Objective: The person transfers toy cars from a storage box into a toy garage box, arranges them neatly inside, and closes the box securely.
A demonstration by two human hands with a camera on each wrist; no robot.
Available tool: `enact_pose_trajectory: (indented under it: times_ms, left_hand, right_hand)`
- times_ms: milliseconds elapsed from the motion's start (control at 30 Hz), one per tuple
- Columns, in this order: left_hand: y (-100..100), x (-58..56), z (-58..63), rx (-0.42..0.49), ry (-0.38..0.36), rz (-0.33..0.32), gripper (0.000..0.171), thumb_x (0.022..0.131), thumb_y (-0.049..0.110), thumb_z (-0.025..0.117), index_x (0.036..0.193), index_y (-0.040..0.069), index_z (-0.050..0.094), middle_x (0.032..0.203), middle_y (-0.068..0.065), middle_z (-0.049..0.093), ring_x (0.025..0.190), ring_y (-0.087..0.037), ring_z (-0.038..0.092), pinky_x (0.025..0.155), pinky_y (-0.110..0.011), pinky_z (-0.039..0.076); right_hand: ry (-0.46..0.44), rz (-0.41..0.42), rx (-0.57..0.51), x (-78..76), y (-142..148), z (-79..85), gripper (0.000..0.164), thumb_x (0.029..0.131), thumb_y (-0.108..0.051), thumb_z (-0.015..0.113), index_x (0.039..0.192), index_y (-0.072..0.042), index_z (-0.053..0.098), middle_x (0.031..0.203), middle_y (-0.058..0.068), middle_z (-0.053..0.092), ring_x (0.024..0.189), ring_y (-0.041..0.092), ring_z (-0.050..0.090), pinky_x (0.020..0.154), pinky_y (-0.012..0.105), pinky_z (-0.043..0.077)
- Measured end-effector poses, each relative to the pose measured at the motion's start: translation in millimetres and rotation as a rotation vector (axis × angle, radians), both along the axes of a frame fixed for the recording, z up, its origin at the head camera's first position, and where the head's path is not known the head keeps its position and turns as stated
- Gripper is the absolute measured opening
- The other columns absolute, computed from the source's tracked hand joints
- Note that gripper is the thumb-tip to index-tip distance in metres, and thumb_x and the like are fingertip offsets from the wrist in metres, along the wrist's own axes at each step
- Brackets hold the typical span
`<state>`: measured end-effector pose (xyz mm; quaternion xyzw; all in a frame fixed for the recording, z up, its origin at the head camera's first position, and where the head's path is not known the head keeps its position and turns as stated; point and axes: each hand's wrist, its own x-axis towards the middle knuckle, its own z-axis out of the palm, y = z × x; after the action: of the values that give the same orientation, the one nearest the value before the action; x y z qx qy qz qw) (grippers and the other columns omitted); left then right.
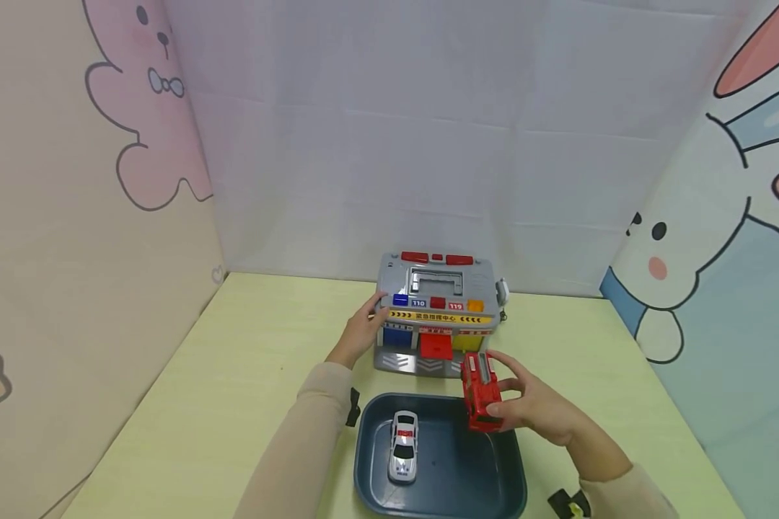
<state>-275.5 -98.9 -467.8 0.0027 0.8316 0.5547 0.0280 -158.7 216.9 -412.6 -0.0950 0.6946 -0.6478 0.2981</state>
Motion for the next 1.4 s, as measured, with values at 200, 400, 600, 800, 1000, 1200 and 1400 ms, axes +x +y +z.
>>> enact_pose_trajectory:
  times_ms: [200, 400, 600, 800, 1000, 1200, 1400]
  left_hand:
    - [0.5, 0.9, 1.2, -0.006, -0.004, 0.002, 0.049, 0.103, 0.039, 0.048, 0.149, 0.029, 0.039, 0.142, -0.016, 0.047, 0.131, -0.035, 0.043, 0.103, -0.053, 0.038]
    - [0.2, 0.0, 1.9, -0.007, 0.009, -0.005, 0.050, 0.102, 0.040, 0.047, 0.150, 0.029, 0.038, 0.142, -0.016, 0.047, 0.130, -0.035, 0.044, 0.102, -0.054, 0.039]
    - [1.3, 0.0, -1.9, -0.009, 0.004, -0.009, 0.051, 0.102, 0.042, 0.047, 0.150, 0.029, 0.038, 0.142, -0.016, 0.047, 0.130, -0.035, 0.044, 0.103, -0.054, 0.038]
    - [0.9, -1.4, -1.7, -0.024, 0.015, -0.017, 0.051, 0.102, 0.042, 0.046, 0.151, 0.029, 0.037, 0.142, -0.016, 0.047, 0.130, -0.036, 0.044, 0.103, -0.054, 0.038]
    - [-1.7, -2.4, 1.1, -0.008, 0.018, -0.013, 0.050, 0.103, 0.041, 0.046, 0.150, 0.028, 0.038, 0.141, -0.016, 0.048, 0.130, -0.035, 0.044, 0.103, -0.053, 0.039]
    - [-1.7, -3.7, 0.7, -0.005, 0.006, -0.016, 0.049, 0.103, 0.040, 0.046, 0.150, 0.028, 0.038, 0.141, -0.016, 0.048, 0.130, -0.035, 0.044, 0.103, -0.053, 0.038]
    - [-0.3, -4.5, 1.1, -0.007, -0.001, -0.011, 0.050, 0.103, 0.041, 0.046, 0.150, 0.029, 0.038, 0.142, -0.016, 0.047, 0.131, -0.035, 0.043, 0.103, -0.054, 0.038]
  right_hand:
    - [-0.007, -0.028, 0.005, -5.3, 4.0, -1.7, 0.091, 0.092, -0.013, 0.067, 0.156, -0.010, 0.002, 0.126, 0.028, 0.037, 0.101, 0.033, 0.058, 0.083, 0.050, 0.054]
    - [-0.021, -0.047, 0.001, -14.0, 8.5, -3.3, 0.089, 0.094, -0.015, 0.064, 0.156, -0.011, 0.001, 0.129, 0.029, 0.039, 0.106, 0.032, 0.056, 0.087, 0.052, 0.052]
    - [-0.064, -0.055, -0.035, -19.6, 13.0, -7.7, 0.087, 0.096, -0.016, 0.060, 0.156, -0.012, -0.003, 0.130, 0.026, 0.042, 0.108, 0.031, 0.057, 0.091, 0.054, 0.049]
    - [-0.082, -0.071, -0.020, -26.8, 13.0, -10.1, 0.088, 0.096, -0.018, 0.061, 0.157, -0.013, -0.002, 0.131, 0.025, 0.041, 0.109, 0.032, 0.056, 0.091, 0.053, 0.049]
    - [-0.104, -0.122, -0.012, -39.1, 11.8, -15.2, 0.086, 0.097, -0.016, 0.060, 0.157, -0.015, 0.000, 0.133, 0.027, 0.042, 0.108, 0.032, 0.057, 0.093, 0.053, 0.048]
    - [-0.123, -0.126, -0.014, -46.2, 11.3, -20.3, 0.086, 0.096, -0.015, 0.061, 0.157, -0.013, 0.000, 0.133, 0.028, 0.043, 0.109, 0.032, 0.057, 0.093, 0.054, 0.047]
    - [-0.127, -0.131, 0.008, -51.3, 8.5, -25.0, 0.086, 0.096, -0.017, 0.062, 0.157, -0.011, 0.002, 0.136, 0.028, 0.042, 0.111, 0.033, 0.056, 0.094, 0.054, 0.047]
